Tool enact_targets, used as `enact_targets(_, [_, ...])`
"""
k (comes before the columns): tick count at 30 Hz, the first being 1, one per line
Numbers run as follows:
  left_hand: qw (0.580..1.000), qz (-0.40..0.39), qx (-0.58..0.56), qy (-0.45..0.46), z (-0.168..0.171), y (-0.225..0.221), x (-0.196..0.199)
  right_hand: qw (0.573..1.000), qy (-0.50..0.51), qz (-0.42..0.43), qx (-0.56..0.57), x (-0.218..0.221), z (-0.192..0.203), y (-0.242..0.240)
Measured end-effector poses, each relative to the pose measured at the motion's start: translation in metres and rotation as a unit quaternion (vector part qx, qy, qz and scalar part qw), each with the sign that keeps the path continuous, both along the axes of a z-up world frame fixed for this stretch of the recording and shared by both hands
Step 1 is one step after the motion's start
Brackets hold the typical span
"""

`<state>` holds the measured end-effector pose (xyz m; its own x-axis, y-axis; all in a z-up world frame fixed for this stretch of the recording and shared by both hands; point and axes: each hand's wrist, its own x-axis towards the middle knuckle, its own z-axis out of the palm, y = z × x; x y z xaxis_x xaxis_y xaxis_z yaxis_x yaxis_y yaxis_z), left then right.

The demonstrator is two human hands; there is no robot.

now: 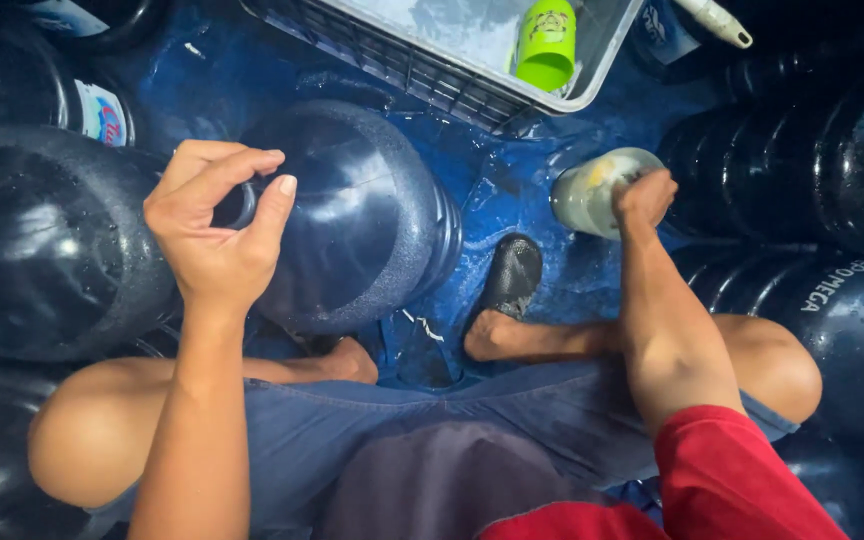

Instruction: Scrubbing the exterior of a large plastic water jug with a sponge and soapy water to prepare it for reuse.

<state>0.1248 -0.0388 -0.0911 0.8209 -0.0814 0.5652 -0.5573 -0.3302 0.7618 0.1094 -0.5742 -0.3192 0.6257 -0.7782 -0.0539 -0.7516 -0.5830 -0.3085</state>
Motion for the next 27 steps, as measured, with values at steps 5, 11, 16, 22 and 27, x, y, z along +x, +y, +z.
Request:
enact_targets(5, [1.000, -0.004, -0.003, -0.005, 0.003, -0.003, -0.002, 0.991, 0.121, 0.059, 0.028, -0.006, -0.104, -0.065])
enact_targets(11, [1.000, 0.005, -0.007, 0.002, 0.001, 0.001, -0.014, 0.977, 0.046, -0.010, 0.207, -0.015, -0.040, -0.016])
enact_targets(16, [1.000, 0.003, -0.010, 0.006, 0.003, 0.001, -0.021, 0.989, 0.066, -0.045, 0.122, -0.005, 0.003, -0.034])
enact_targets(22, [1.000, -0.010, -0.019, -0.019, 0.002, -0.002, -0.016, 0.995, 0.069, -0.060, 0.036, 0.002, 0.009, -0.054])
enact_targets(27, [0.996, -0.029, -0.082, 0.019, -0.003, -0.003, -0.018, 0.977, 0.186, -0.042, 0.092, -0.012, 0.021, -0.039])
